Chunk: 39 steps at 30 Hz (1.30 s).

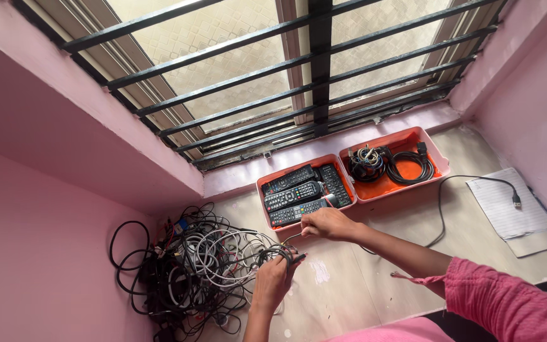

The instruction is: The person sorts various electronic cables and remotes, picking up individual wires from a large pile, coiling them by hand, and placing the organized coils into a plastic bin.

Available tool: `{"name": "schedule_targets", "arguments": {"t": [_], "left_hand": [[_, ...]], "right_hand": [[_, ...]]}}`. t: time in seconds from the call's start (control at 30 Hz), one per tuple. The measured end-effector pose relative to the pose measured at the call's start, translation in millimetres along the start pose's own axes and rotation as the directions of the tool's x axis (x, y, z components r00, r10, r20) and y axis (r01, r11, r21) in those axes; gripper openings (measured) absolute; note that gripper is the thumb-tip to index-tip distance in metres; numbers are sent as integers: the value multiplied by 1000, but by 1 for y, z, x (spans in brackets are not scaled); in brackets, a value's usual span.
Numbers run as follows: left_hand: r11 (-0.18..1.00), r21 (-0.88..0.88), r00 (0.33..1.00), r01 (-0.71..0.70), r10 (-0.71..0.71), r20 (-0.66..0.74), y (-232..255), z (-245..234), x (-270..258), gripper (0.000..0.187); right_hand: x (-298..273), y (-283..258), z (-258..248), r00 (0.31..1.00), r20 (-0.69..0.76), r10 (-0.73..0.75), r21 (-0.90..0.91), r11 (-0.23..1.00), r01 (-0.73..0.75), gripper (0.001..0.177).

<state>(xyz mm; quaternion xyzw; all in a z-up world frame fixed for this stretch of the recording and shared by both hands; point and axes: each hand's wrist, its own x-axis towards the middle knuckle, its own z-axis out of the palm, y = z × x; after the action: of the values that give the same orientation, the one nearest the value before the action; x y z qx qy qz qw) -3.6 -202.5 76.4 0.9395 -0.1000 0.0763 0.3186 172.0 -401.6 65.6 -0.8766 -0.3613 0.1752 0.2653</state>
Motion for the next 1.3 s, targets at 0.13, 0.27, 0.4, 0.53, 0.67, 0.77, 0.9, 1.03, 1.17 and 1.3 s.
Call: {"name": "schedule_targets", "arguments": {"t": [0.13,0.27,0.4,0.53,0.67,0.77,0.9,1.03,1.17,1.3], "left_hand": [[986,102,986,-131,119,114,2,17,5,23],[987,140,990,-85,69,120,-15,26,-20,20],[974,183,978,-133,99,185,-31,34,-41,24],[984,68,985,164,-160,-58,-33,31,-44,29],[860,-185,819,476,-510,-263,-28,23,-13,46],[394,-786,700,477,-710,69,-11,5,28,48],[242,-897,834,369,-512,205,39,-6,82,44],[22,-940,873,341,-378,308,98,-11,114,40],[-140,-954,925,267,-241,294,134,-16,125,49],[-445,-843,949,303,57,311,150,-20,130,50]], "right_hand": [[11,-20,16,975,-199,102,19,995,-100,26],[24,-14,13,906,-384,178,69,984,-165,25],[24,-2,-9,857,-443,262,18,959,-283,26],[17,8,-42,880,-425,215,130,976,-175,26],[-8,4,-85,950,-293,111,278,960,-27,29],[-25,-15,-122,993,-118,-28,401,913,73,28],[-43,-44,-151,979,-77,-188,505,839,201,25],[-50,-46,-162,975,-87,-206,497,839,221,25],[-56,-23,-163,976,-169,-138,567,796,211,25],[-60,0,-155,955,-260,-145,628,726,282,25]]}}
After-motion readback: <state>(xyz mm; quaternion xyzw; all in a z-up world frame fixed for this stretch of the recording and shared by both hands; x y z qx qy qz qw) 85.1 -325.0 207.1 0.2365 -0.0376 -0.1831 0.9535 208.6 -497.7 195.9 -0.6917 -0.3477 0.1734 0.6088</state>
